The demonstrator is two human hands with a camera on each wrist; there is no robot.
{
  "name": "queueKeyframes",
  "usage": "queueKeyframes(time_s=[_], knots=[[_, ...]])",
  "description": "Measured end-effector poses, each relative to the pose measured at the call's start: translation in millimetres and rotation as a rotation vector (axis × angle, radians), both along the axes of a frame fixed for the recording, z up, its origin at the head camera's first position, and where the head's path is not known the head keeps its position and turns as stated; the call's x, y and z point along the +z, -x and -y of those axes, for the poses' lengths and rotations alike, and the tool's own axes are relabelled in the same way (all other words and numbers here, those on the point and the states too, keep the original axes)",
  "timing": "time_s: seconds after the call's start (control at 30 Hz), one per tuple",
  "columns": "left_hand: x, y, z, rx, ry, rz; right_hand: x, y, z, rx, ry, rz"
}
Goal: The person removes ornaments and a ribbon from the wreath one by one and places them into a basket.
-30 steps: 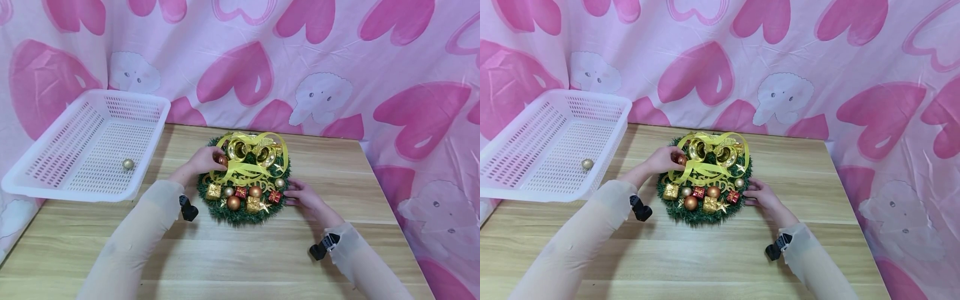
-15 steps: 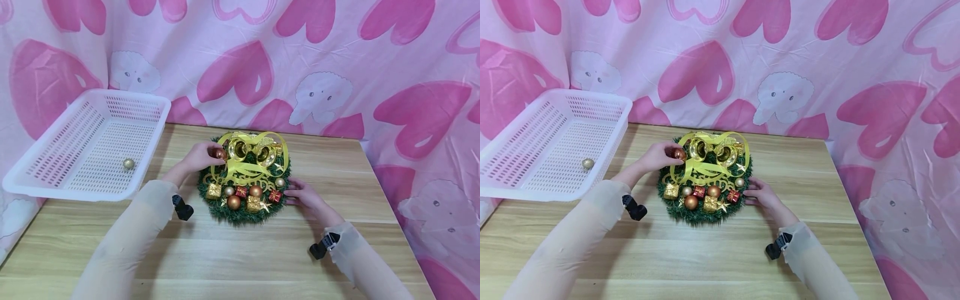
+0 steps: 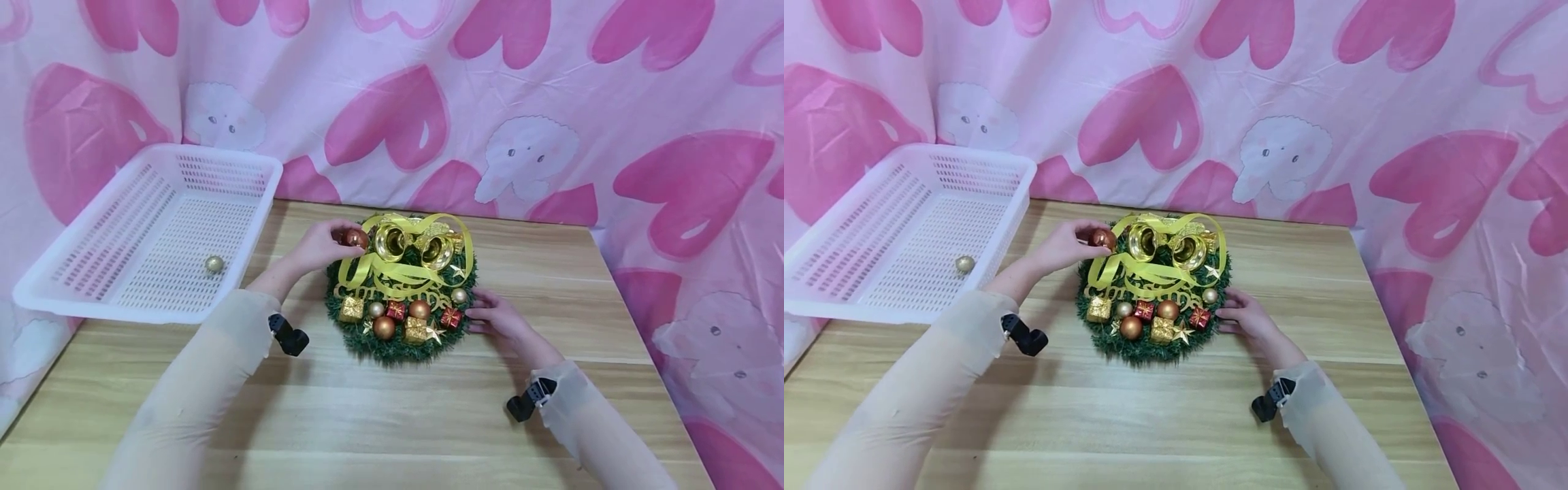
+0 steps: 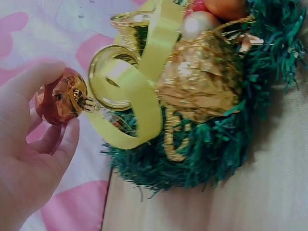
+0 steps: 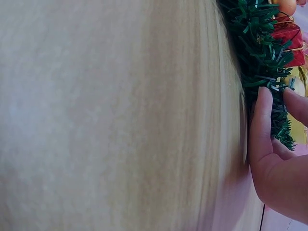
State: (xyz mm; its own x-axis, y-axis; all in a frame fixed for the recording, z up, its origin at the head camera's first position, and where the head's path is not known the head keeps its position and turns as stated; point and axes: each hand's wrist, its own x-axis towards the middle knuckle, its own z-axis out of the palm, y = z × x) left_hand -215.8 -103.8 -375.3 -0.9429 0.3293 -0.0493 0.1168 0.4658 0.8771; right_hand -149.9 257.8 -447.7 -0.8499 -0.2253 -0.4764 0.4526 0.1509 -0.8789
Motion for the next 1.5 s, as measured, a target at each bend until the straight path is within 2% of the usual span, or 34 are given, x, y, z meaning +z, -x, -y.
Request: queueKeyframes(time_s=[0.3,0.7,0.83,1.13,1.5], knots=[[22.0,1.1,8.4,-0.021,-0.009,-0.023,0.5,0.2,-2.7,0.008,0.008,-0.002],[50.3,4.7,33.3,0.076,0.016,-0.080,1.6,0.1,-1.8,0.010,0.007,-0.011],[58.0,3.8,42.7,0.104,-0.002,-0.066,2.1,-0.3,-1.8,0.009,0.004,-0.012],[65.1,0.8,60.8,0.143,-0.003,-0.049,0.9,0.3,-1.3,0.006,-0.016,-0.011],[69.6,-2.9,85.1,0.205,0.055,-0.036,-0.7,0.6,-1.3,0.012,-0.009,-0.013]])
